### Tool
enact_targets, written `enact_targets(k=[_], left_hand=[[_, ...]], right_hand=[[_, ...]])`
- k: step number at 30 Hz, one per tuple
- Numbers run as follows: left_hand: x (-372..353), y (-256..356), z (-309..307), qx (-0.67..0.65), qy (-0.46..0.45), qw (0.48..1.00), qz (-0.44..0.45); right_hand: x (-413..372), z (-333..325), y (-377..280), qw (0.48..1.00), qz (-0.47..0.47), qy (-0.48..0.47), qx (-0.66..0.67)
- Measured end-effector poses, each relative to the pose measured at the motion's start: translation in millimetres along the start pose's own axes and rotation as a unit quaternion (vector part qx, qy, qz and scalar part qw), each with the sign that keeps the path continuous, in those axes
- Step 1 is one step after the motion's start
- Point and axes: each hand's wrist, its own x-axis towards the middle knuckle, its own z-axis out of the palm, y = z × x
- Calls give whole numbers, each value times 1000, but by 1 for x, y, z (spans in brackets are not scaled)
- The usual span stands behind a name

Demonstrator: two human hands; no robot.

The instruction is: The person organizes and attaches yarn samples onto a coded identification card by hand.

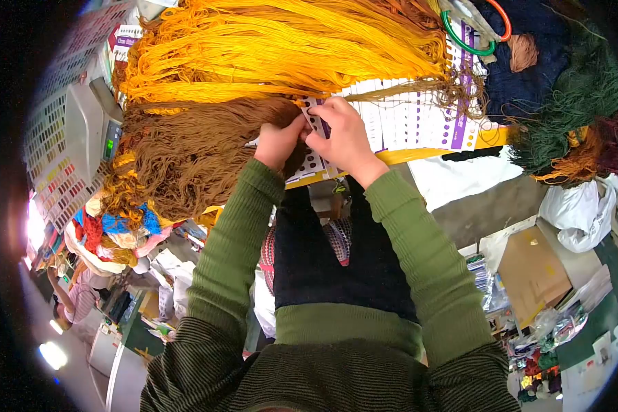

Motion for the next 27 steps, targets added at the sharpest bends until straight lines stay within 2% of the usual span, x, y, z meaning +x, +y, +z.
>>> enact_targets(k=[3, 4, 6, 9, 13, 15, 16, 17, 18, 20, 21, 22, 24, 25, 27], left_hand=[[-9, 5, -20, -176, 18, 981, -73], [-15, 11, -26, -266, 22, 957, -117], [-29, 24, -35, -431, -24, 887, -163], [-33, 17, -47, -532, -191, 807, -169], [-13, 17, -29, -267, -220, 926, -152], [-7, 17, -11, -27, -154, 979, -133], [-6, 17, -7, 96, -117, 981, -121], [-4, 11, -11, 86, -77, 991, -73], [-8, 22, -17, 37, -51, 993, -105], [-25, 58, -41, -59, 2, 984, -168], [-31, 60, -64, -103, 36, 976, -190], [-37, 62, -94, -146, 72, 964, -209], [-51, 69, -165, -181, 102, 961, -184], [-60, 82, -198, -179, 98, 969, -136], [-75, 115, -241, -217, 80, 971, -52]], right_hand=[[-1, 0, -2, 1000, 7, 6, -8], [-1, 1, -2, 1000, 6, 11, -9], [-3, 2, -2, 1000, 15, 5, -2], [-1, -1, -5, 999, 41, -24, 6], [-4, 3, 3, 971, 94, 42, 217], [-3, 2, 3, 963, 147, 26, 225], [-3, 1, 3, 958, 174, 18, 229], [0, 6, 8, 993, 67, 21, 99], [2, 4, 0, 995, 89, -16, 42], [4, 9, -7, 995, 80, 2, -51], [6, 8, -13, 987, 132, -42, -79], [6, 7, -15, 985, 133, -44, -98], [8, 10, -17, 981, 133, -49, -134], [7, 13, -14, 986, 133, -35, -97], [8, 13, -16, 982, 123, -35, -137]])
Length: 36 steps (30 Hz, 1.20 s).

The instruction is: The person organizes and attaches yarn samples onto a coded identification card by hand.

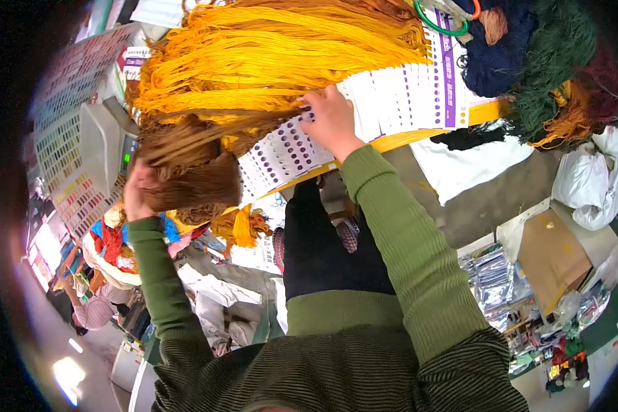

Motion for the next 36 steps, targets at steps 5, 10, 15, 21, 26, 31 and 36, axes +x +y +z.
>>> enact_targets(k=[5, 10, 15, 21, 26, 31, 36], left_hand=[[-26, 95, -84, -184, -96, 973, 104], [-128, 22, 49, 34, -42, 991, 126], [-149, -39, 66, -189, -225, 955, -35], [-178, -41, 87, -147, -289, 946, 10], [-199, -24, 67, -127, -378, 915, 56], [-209, -16, 42, -217, -392, 894, 22], [-210, -18, 33, -132, -376, 908, 131]], right_hand=[[0, 4, -1, 999, -15, 6, -37], [-7, -9, -2, 996, -30, -33, 74], [-43, -45, -55, 988, -42, -29, 146], [-89, -90, -199, 906, 48, -89, 411], [-111, -96, -268, 846, 25, -175, 503], [-120, -100, -297, 788, 50, -190, 583], [-132, -100, -323, 792, 76, -173, 581]])
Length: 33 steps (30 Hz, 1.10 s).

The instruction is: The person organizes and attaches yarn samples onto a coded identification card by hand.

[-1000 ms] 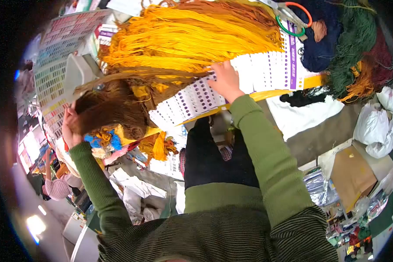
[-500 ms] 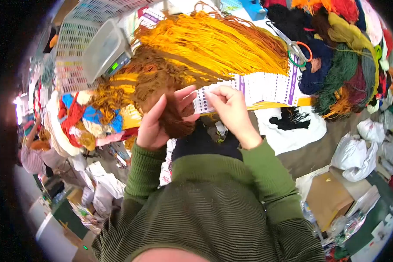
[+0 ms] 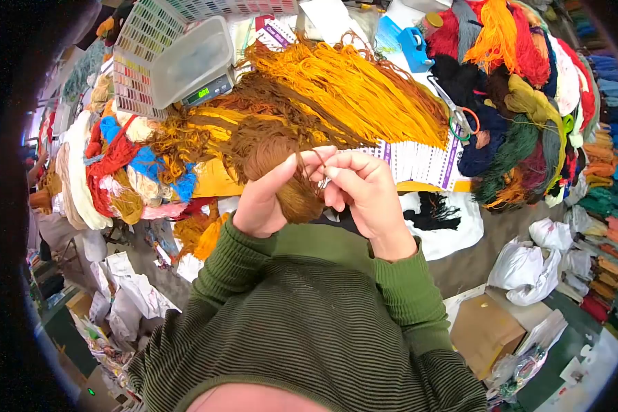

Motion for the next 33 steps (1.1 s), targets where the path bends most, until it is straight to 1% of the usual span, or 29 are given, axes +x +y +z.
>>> enact_targets(k=[2, 4, 7, 8, 11, 14, 17, 20, 23, 25, 26, 29, 31, 32, 33], left_hand=[[-2, 4, 2, -86, -6, 996, -34], [-5, 9, 4, -74, -4, 997, -31], [-6, 17, 4, -68, -14, 997, -35], [-7, 19, 3, -70, -18, 997, -38], [-12, 27, -1, -130, -49, 989, -45], [-16, 31, 1, -194, -12, 980, -40], [-15, 23, -13, -97, -42, 994, -9], [-18, 27, -14, -64, -31, 997, -11], [-18, 28, -23, -82, -51, 995, -17], [-16, 27, -29, -150, -113, 982, -30], [-16, 27, -31, -184, -143, 972, -37], [-22, 38, -18, -106, -28, 993, -44], [-23, 41, -11, -147, -7, 989, -32], [-23, 41, -9, -168, 2, 985, -27], [-23, 41, -10, -170, -6, 985, -28]], right_hand=[[-3, 10, -1, 997, -1, 9, -81], [-3, 11, 5, 989, -11, 11, -147], [-1, 15, 8, 997, -23, -5, -77], [-1, 19, 7, 998, -15, -1, -68], [-3, 26, 3, 999, 7, -1, -42], [-1, 28, 3, 999, 17, -19, -22], [-1, 31, 2, 999, 21, -33, -16], [-1, 34, 1, 998, 39, -51, -22], [1, 39, 0, 996, 62, -54, -22], [1, 41, -1, 995, 84, -54, -11], [1, 44, -1, 996, 74, -50, -18], [1, 47, 4, 996, 54, -47, -51], [2, 41, 8, 992, 58, -59, -90], [1, 42, 9, 996, 70, -15, -44], [1, 41, 8, 997, 75, -14, -5]])
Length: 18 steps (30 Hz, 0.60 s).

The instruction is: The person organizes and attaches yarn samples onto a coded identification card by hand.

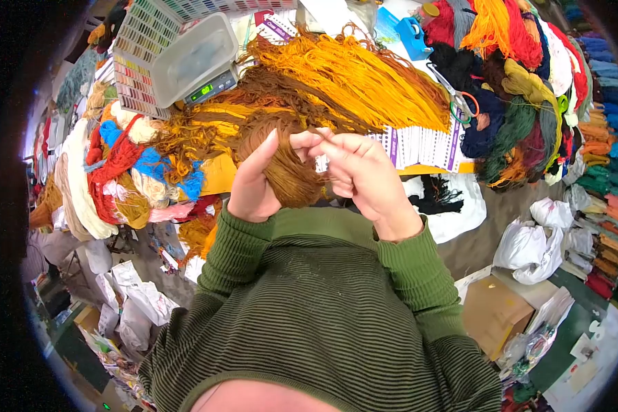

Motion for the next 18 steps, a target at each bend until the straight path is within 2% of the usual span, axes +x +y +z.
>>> enact_targets(k=[2, 3, 8, 12, 15, 18], left_hand=[[0, 0, -3, -4, -16, 1000, -5], [0, -3, -4, 17, -11, 1000, 6], [-2, -8, 1, 156, -30, 987, 18], [-2, -6, -6, 48, -35, 998, -8], [-2, -3, 3, -32, -17, 999, -16], [-4, -10, 4, 75, 49, 994, 56]], right_hand=[[0, -4, -1, 997, 9, -4, 76], [0, 2, -2, 998, 9, 30, 47], [1, 5, 2, 997, -12, 22, -75], [0, 9, -1, 996, -25, 46, -71], [-2, 6, -4, 1000, -21, 17, -9], [0, 1, 1, 999, -27, 10, 17]])
